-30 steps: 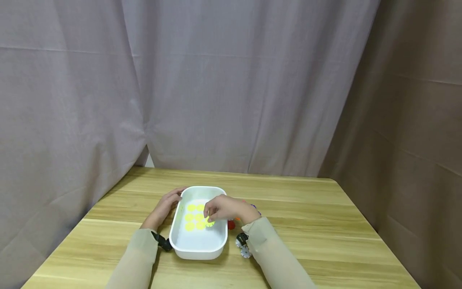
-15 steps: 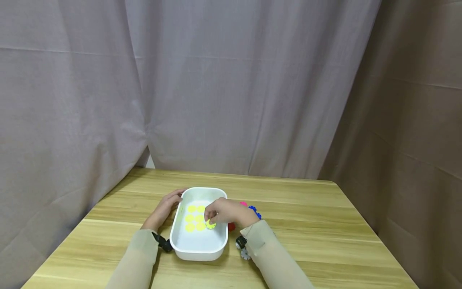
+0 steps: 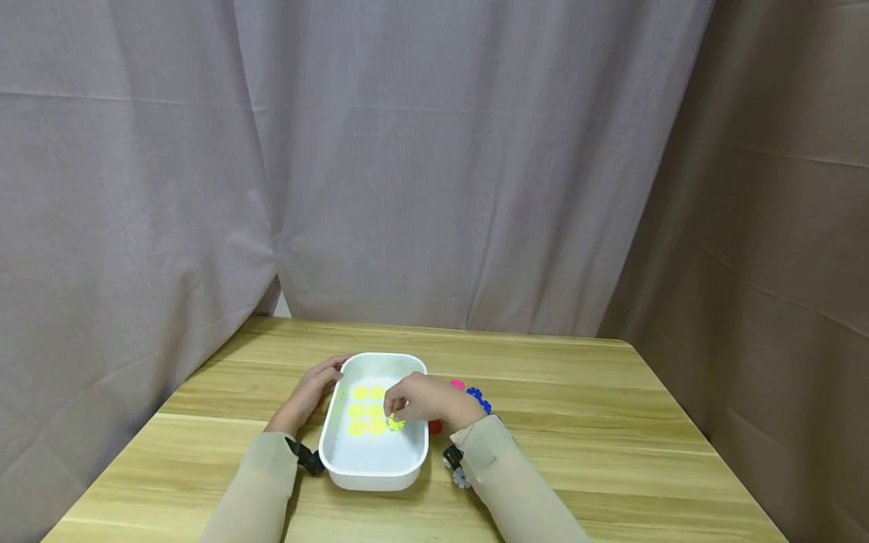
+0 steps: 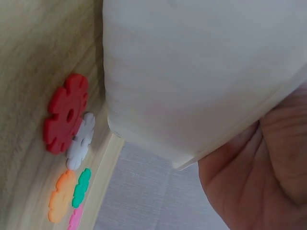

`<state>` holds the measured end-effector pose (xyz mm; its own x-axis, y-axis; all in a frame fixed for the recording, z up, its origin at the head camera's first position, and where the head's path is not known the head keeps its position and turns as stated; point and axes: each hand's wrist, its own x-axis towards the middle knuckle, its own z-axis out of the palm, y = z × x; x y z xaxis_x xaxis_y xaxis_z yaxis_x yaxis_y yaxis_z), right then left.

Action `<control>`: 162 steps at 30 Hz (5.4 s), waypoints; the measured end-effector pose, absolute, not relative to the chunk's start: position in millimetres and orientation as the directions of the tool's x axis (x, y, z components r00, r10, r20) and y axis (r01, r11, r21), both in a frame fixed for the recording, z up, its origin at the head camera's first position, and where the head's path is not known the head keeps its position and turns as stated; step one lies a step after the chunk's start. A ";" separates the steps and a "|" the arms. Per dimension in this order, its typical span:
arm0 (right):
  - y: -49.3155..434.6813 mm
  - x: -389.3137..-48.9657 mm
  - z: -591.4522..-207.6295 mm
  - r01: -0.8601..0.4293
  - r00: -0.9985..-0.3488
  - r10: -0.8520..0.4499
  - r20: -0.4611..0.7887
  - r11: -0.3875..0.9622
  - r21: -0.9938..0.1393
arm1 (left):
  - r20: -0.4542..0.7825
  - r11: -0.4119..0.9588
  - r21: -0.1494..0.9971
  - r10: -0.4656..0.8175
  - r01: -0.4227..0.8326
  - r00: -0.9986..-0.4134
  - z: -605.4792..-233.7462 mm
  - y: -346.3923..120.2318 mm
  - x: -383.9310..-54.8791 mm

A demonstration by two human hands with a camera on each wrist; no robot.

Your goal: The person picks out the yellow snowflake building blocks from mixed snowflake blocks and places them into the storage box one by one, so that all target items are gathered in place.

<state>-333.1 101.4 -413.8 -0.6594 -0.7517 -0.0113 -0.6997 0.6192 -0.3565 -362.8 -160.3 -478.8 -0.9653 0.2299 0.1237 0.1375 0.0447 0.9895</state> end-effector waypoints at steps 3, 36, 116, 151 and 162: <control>101.6 -333.3 -414.1 -0.703 -0.657 -0.754 -0.008 0.616 -0.354 | 0.126 0.044 0.989 0.231 0.140 -0.965 -478.6 -160.3 -362.5; 106.7 -332.3 -418.5 -0.720 -0.643 -0.765 0.039 0.586 -0.372 | 0.114 0.066 0.989 0.215 0.130 -0.970 -479.8 -159.7 -361.9; 295.7 -314.0 -429.5 -0.576 -0.733 -0.675 0.083 0.551 -0.604 | 0.144 0.060 0.985 0.238 0.162 -0.960 -479.6 -159.6 -363.8; 301.3 -297.3 -430.0 -0.395 -0.729 -0.664 -0.166 0.607 -0.690 | 0.146 0.058 0.984 0.251 0.166 -0.957 -480.3 -159.9 -362.9; 300.0 -296.0 -429.0 -0.387 -0.730 -0.661 -0.173 0.609 -0.692 | 0.139 0.069 0.985 0.234 0.159 -0.962 -479.7 -159.5 -363.4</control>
<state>-296.0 300.0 -429.0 -0.7303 -0.6607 -0.1734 -0.3868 0.6093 -0.6922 -363.4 -159.5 -479.7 -0.9622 0.2341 0.1393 0.1594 0.0695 0.9848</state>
